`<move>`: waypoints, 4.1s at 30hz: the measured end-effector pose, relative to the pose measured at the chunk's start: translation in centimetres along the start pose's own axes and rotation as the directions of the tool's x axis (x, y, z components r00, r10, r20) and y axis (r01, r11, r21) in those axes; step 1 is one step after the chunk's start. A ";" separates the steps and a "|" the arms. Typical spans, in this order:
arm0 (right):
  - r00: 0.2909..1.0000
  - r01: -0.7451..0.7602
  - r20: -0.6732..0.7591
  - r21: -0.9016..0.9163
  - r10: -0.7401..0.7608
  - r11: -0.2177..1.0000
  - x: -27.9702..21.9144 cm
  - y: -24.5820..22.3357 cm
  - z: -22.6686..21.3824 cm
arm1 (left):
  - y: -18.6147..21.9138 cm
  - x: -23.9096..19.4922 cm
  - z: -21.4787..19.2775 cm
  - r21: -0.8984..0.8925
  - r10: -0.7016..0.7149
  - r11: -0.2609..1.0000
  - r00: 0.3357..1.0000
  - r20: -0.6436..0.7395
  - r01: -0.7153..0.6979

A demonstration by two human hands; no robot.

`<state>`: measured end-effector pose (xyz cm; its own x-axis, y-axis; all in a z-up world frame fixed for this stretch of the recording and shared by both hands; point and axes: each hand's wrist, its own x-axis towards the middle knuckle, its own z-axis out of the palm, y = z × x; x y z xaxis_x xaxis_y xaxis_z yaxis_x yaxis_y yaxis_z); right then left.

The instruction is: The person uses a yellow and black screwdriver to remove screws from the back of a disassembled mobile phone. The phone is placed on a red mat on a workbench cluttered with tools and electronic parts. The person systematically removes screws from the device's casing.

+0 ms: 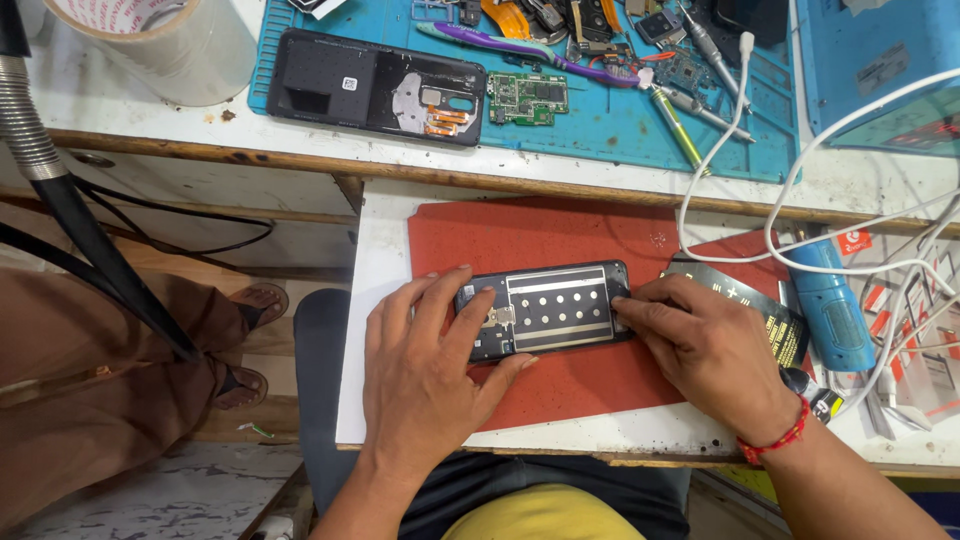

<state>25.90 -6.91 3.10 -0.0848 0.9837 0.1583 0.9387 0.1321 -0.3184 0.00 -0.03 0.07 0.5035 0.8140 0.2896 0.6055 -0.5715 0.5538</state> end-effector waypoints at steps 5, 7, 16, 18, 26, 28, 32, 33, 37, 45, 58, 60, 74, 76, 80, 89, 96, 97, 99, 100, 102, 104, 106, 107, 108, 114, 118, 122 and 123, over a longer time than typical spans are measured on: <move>0.995 -0.090 -0.037 0.100 0.094 0.991 -0.3 0.4 -0.2 | 0.1 0.1 -0.2 0.001 0.008 1.000 1.000 -0.013 -0.008; 0.972 -0.186 -0.100 0.239 0.214 0.953 -1.5 1.0 -1.0 | 0.3 0.1 -0.3 -0.006 0.013 1.000 1.000 -0.029 -0.013; 0.881 -0.037 -0.289 0.748 0.375 0.663 -6.4 0.9 1.7 | 0.6 0.4 -0.4 0.014 0.016 1.000 0.999 -0.035 -0.016; 0.880 0.043 -0.392 0.629 0.269 0.777 -6.1 -0.1 2.1 | 0.5 0.2 -0.4 0.024 0.010 1.000 0.999 -0.031 -0.009; 0.880 -0.051 -0.340 0.627 0.332 0.777 -4.9 0.2 0.2 | 0.7 0.3 -0.3 0.026 0.001 1.000 1.000 -0.031 -0.001; 0.877 0.054 -0.407 0.611 0.255 0.790 -4.4 0.5 1.2 | 0.6 0.2 -0.3 0.021 0.001 1.000 1.000 -0.025 -0.001; 0.873 0.089 -0.433 0.591 0.222 0.802 -3.6 1.2 2.7 | 0.6 0.3 -0.4 0.028 0.008 1.000 1.000 -0.020 -0.008; 0.874 0.091 -0.433 0.592 0.221 0.801 -3.6 1.3 2.8 | 0.5 0.3 -0.4 0.026 0.007 1.000 1.000 -0.021 -0.006; 0.866 0.148 -0.467 0.580 0.178 0.801 -3.9 1.6 3.2 | 0.5 0.2 -0.3 0.020 0.002 1.000 1.000 -0.019 -0.002; 0.871 0.137 -0.460 0.568 0.175 0.812 -3.7 1.6 3.4 | 0.4 0.2 -0.2 0.027 0.004 1.000 1.000 -0.016 -0.004; 0.926 0.290 -0.348 0.404 -0.147 0.867 -0.4 0.5 -1.1 | 0.3 0.1 -0.1 0.025 0.002 1.000 1.000 -0.010 -0.002; 0.961 0.084 -0.277 0.230 -0.017 0.970 0.1 0.4 -2.9 | 0.4 0.1 -0.2 0.027 0.004 1.000 1.000 -0.014 -0.004; 0.990 -0.136 -0.037 0.050 0.138 0.989 1.9 1.0 -2.7 | 0.2 0.3 -0.4 -0.004 0.012 1.000 1.000 -0.016 -0.012; 0.998 0.030 -0.048 -0.072 -0.033 0.997 2.1 0.7 -2.9 | 0.2 0.3 -0.4 0.008 0.016 1.000 1.000 -0.017 -0.016; 0.996 0.054 0.089 -0.335 -0.026 0.941 3.1 0.0 -1.9 | 0.3 0.3 -0.3 0.014 0.015 1.000 1.000 -0.015 -0.015; 0.994 -0.077 -0.081 -0.016 0.076 0.997 1.4 -0.5 -4.4 | 0.1 0.1 -0.3 0.011 0.011 1.000 1.000 -0.007 -0.010; 0.992 -0.052 -0.106 0.131 0.066 0.990 -0.3 0.7 -9.1 | 0.4 0.3 -0.4 0.008 0.017 1.000 1.000 -0.022 -0.016; 0.991 -0.088 -0.082 0.148 0.101 0.985 -0.4 0.6 -9.1 | 0.4 0.3 -0.4 0.009 0.014 1.000 1.000 -0.021 -0.014; 0.985 -0.162 -0.033 0.181 0.170 0.970 -0.8 0.5 -8.8 | 0.4 0.2 -0.3 0.009 0.010 1.000 1.000 -0.020 -0.010; 0.981 -0.189 -0.014 0.159 0.194 0.969 -1.0 0.5 -8.6 | 0.5 0.2 -0.2 0.010 0.008 1.000 1.000 -0.020 -0.007; 0.970 -0.242 0.022 0.117 0.241 0.963 -1.2 0.3 -8.2 | 0.5 0.1 -0.2 0.017 0.003 1.000 1.000 -0.018 -0.003; 0.984 -0.176 -0.003 0.144 0.178 0.974 -1.2 0.2 -8.0 | 0.5 0.1 -0.1 0.026 0.002 1.000 1.000 -0.019 -0.001; 0.991 -0.125 -0.026 0.162 0.131 0.979 -1.0 0.0 -7.8 | 0.5 0.1 -0.2 0.029 -0.003 1.000 1.000 -0.021 0.004; 0.993 -0.109 -0.031 0.169 0.115 0.980 -0.9 -0.1 -7.6 | 0.6 0.1 -0.2 0.029 -0.007 1.000 1.000 -0.021 0.007; 0.994 -0.092 -0.035 0.176 0.099 0.980 -0.9 -0.2 -7.5 | 0.6 0.1 -0.1 0.031 -0.010 0.999 1.000 -0.016 0.010; 0.994 -0.100 -0.035 0.138 0.106 0.985 -0.8 -0.2 -7.1 | 0.4 0.0 0.0 0.036 -0.018 0.999 1.000 -0.004 0.018; 0.994 -0.105 -0.014 0.123 0.107 0.987 -0.8 0.0 -6.9 | 0.3 0.0 0.0 0.036 -0.011 0.999 1.000 -0.007 0.011; 0.997 -0.082 0.001 0.103 0.082 0.991 -0.5 -0.1 -7.1 | 0.4 0.0 0.0 0.029 -0.010 1.000 1.000 -0.013 0.010; 0.997 -0.076 0.008 0.093 0.075 0.993 -0.4 -0.2 -7.2 | 0.4 0.1 -0.1 0.026 -0.011 1.000 1.000 -0.013 0.011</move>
<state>28.16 -8.17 9.80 -0.0165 0.9918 0.1268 0.9072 0.0682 -0.4152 0.25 -0.19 0.36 0.4890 0.8214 0.2935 0.6271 -0.5649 0.5363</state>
